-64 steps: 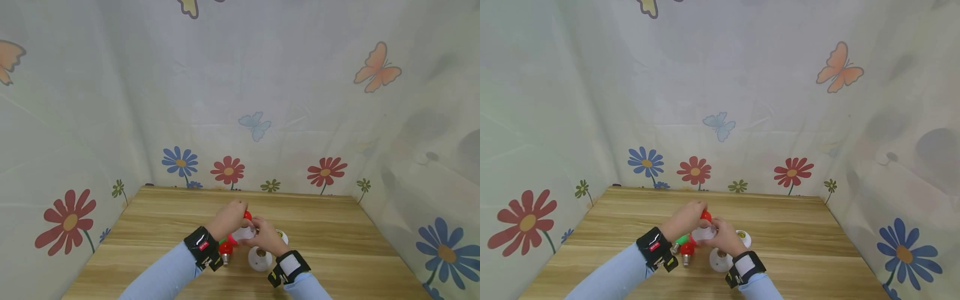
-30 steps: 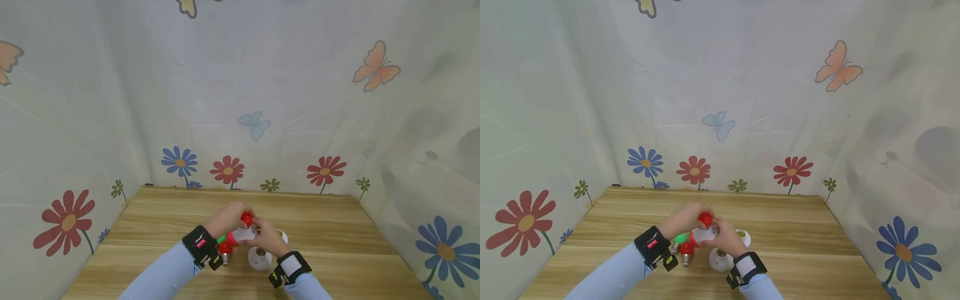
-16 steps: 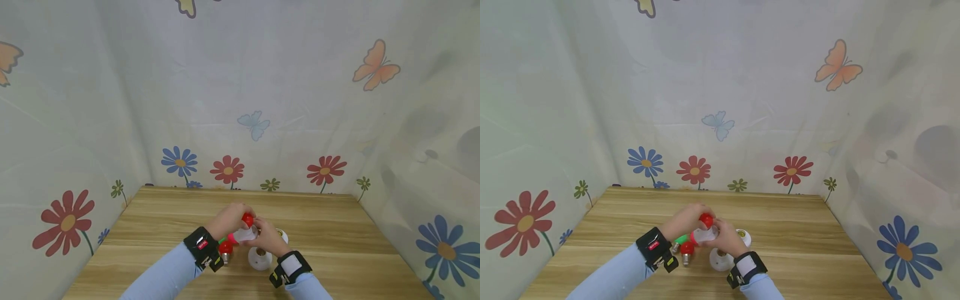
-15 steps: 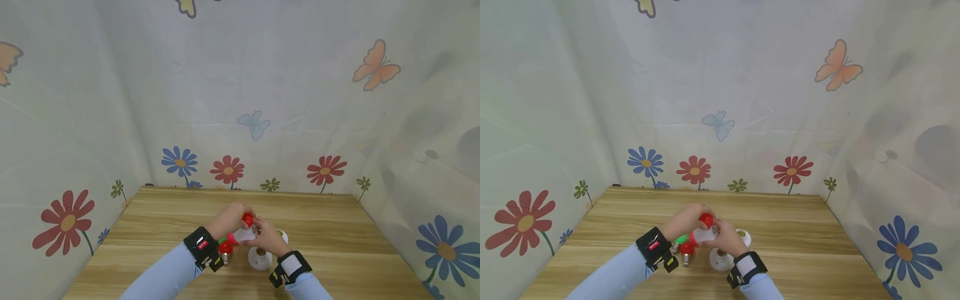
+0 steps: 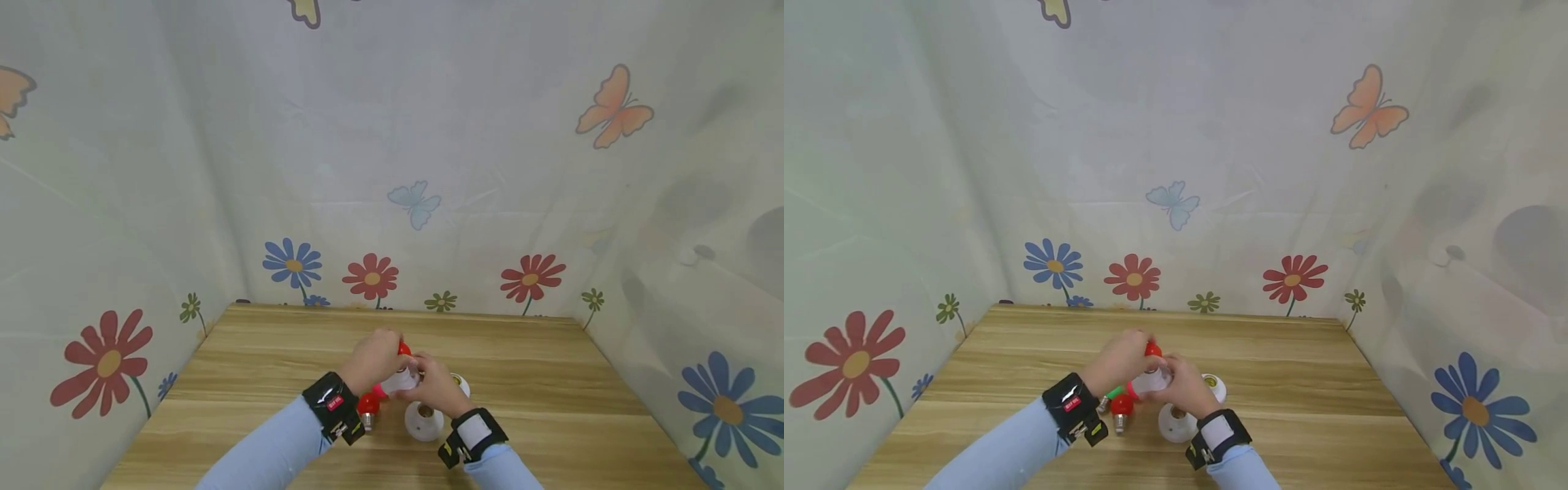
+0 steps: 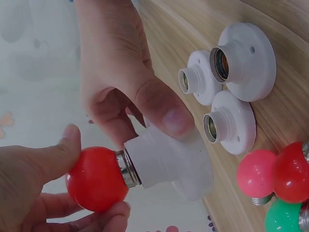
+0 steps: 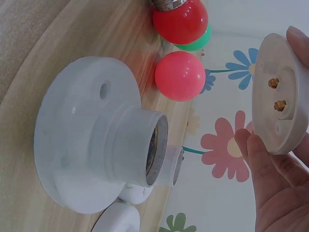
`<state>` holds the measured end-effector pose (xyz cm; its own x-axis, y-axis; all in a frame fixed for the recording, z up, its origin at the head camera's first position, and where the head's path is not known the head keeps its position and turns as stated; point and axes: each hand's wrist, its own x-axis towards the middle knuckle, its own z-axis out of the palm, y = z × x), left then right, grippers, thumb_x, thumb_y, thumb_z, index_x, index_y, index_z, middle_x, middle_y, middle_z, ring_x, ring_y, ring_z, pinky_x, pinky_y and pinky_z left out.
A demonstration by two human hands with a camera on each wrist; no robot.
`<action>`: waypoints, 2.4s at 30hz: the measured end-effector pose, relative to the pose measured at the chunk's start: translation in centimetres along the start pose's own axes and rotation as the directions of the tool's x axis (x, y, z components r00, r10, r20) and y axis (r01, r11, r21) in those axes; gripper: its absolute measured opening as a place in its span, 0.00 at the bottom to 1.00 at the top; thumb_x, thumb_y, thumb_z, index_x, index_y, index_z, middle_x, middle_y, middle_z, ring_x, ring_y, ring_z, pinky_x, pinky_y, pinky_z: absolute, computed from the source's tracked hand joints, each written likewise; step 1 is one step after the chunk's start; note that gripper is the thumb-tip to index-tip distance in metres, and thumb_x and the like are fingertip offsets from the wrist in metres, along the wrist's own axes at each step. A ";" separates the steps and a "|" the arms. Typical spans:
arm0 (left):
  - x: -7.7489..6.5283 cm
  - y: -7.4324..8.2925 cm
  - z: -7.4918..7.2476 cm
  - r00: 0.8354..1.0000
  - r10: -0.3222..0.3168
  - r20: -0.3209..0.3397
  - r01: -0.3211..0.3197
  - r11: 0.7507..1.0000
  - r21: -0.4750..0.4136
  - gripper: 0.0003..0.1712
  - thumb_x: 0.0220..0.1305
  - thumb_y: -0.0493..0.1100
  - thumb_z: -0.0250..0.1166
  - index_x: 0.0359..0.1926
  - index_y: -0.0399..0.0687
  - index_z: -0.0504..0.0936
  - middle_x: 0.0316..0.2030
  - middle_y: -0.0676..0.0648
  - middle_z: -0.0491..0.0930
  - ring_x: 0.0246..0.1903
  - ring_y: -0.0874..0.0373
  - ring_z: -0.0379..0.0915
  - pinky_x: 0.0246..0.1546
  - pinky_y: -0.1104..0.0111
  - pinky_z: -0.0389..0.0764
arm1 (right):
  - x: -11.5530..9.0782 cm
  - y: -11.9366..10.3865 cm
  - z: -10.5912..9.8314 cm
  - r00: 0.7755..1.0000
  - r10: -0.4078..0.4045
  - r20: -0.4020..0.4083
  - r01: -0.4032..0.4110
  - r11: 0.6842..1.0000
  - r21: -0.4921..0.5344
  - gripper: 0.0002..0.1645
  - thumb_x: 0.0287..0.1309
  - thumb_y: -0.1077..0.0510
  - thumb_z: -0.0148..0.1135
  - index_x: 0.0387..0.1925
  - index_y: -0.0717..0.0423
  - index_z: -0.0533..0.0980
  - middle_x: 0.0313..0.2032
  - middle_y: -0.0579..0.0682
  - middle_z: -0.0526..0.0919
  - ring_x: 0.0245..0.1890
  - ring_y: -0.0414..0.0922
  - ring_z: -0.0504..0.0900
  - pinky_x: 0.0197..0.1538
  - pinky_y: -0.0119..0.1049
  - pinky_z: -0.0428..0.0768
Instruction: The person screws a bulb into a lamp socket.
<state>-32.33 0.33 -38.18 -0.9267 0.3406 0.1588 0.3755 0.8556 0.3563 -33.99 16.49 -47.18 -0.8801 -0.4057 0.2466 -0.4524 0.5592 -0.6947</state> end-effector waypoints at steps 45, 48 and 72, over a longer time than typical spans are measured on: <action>0.3 -0.5 -1.2 0.988 0.103 0.114 -0.090 0.989 -0.115 0.19 0.52 0.36 0.74 0.46 0.49 0.83 0.38 0.50 0.82 0.35 0.57 0.74 0.38 0.71 0.81 | -0.4 -0.1 -0.1 1.000 -0.020 0.018 0.021 1.000 -0.016 0.34 0.42 0.40 0.76 0.50 0.51 0.79 0.44 0.43 0.80 0.40 0.40 0.77 0.42 0.31 0.78; 0.3 -0.3 -1.2 0.993 0.042 0.107 -0.032 0.995 -0.096 0.19 0.53 0.43 0.74 0.46 0.46 0.81 0.33 0.50 0.80 0.31 0.58 0.73 0.33 0.73 0.79 | -0.3 0.0 -0.1 1.000 -0.011 0.018 0.011 1.000 -0.014 0.33 0.42 0.39 0.76 0.48 0.50 0.79 0.43 0.43 0.79 0.39 0.40 0.76 0.40 0.31 0.78; 0.4 -0.3 -2.0 0.987 0.139 0.081 -0.132 0.988 -0.084 0.28 0.49 0.36 0.76 0.52 0.54 0.82 0.52 0.49 0.81 0.47 0.53 0.75 0.43 0.68 0.82 | -0.1 -0.1 -0.2 1.000 0.004 0.009 -0.004 1.000 0.001 0.34 0.43 0.40 0.76 0.50 0.51 0.78 0.45 0.45 0.79 0.41 0.41 0.77 0.43 0.34 0.80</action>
<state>-32.74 -0.56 -36.37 -0.8635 0.4868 0.1321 0.4949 0.7670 0.4084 -33.93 16.63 -46.99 -0.8808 -0.4097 0.2374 -0.4483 0.5602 -0.6966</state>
